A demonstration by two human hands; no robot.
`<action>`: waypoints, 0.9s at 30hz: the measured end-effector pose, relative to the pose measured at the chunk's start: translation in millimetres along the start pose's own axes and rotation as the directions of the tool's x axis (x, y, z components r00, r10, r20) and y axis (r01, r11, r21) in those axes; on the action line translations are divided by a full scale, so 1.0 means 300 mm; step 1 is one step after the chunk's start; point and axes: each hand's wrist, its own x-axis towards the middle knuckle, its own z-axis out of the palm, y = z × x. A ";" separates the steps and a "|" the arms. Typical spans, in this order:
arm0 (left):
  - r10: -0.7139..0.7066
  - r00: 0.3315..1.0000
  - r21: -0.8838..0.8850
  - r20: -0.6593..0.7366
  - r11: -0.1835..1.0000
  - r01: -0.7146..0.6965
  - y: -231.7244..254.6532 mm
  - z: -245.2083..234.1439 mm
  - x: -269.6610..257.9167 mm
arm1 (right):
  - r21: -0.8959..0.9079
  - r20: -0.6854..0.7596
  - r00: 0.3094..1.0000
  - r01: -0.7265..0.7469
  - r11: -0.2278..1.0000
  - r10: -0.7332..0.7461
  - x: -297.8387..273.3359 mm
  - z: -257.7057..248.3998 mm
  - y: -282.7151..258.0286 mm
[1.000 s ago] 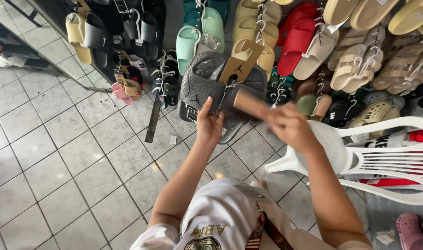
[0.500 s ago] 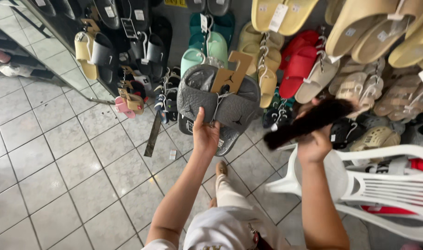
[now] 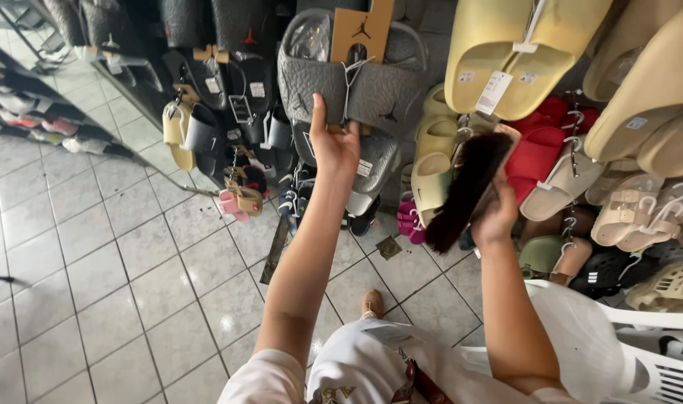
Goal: The person cleans a pair of grey slides using a brush, then picks up and replaces several pairs of clogs on a display rack.
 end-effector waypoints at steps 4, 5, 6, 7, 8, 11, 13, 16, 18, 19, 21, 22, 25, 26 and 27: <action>0.002 1.000 -0.041 0.026 0.999 -0.001 -0.023 0.057 0.178 | 0.013 0.095 0.994 -0.059 0.998 0.058 0.159 0.059 0.021; 0.001 0.999 -0.040 0.039 0.999 0.001 -0.020 0.065 0.214 | -0.015 0.120 0.991 -0.052 0.999 0.054 0.182 0.101 0.012; 0.001 0.999 -0.041 0.037 0.999 0.001 -0.029 0.077 0.247 | -0.017 0.120 0.991 -0.054 0.998 0.055 0.203 0.077 0.060; -0.004 0.999 -0.033 0.046 0.999 0.005 -0.036 0.084 0.278 | 0.014 0.076 0.992 -0.100 0.995 0.098 0.218 0.054 0.110; -0.008 0.998 -0.025 0.055 1.000 0.009 -0.043 0.092 0.309 | 0.047 0.034 0.989 -0.144 0.988 0.142 0.233 0.031 0.159; -0.028 0.999 -0.052 0.037 0.998 0.030 -0.046 0.122 0.354 | 0.076 -0.038 0.970 -0.236 0.969 0.239 0.220 -0.039 0.232; -0.012 1.000 -0.017 0.005 1.000 0.012 -0.048 0.116 0.396 | 0.121 -0.098 0.961 -0.245 0.962 0.258 0.215 -0.011 0.226; -0.005 1.000 0.012 -0.023 1.000 0.005 -0.052 0.129 0.415 | 0.179 -0.166 0.951 -0.231 0.956 0.260 0.203 0.007 0.232; -0.019 0.999 0.004 -0.035 1.000 0.019 -0.049 0.123 0.398 | 0.185 -0.180 0.951 -0.220 0.958 0.253 0.182 0.014 0.247; -0.029 0.999 -0.001 -0.037 1.000 0.029 -0.043 0.120 0.387 | 0.101 -0.229 0.938 -0.242 0.965 0.260 0.178 0.024 0.260; -0.042 0.998 -0.005 -0.036 0.999 0.042 -0.031 0.114 0.365 | 0.018 -0.279 0.924 -0.266 0.964 0.260 0.177 0.046 0.271; -0.079 0.994 -0.023 -0.078 0.997 0.078 -0.026 0.109 0.355 | -0.001 -0.302 0.922 -0.253 0.967 0.241 0.180 0.057 0.271; -0.130 0.985 -0.037 -0.112 0.991 0.127 -0.013 0.098 0.358 | 0.012 -0.314 0.916 -0.258 0.966 0.249 0.148 0.110 0.288; -0.144 0.985 -0.038 -0.098 0.989 0.141 -0.013 0.096 0.365 | 0.038 -0.299 0.916 -0.268 0.963 0.267 0.134 0.128 0.292; -0.145 0.984 -0.036 -0.100 0.989 0.142 -0.014 0.101 0.378 | 0.039 -0.301 0.915 -0.270 0.962 0.269 0.124 0.144 0.286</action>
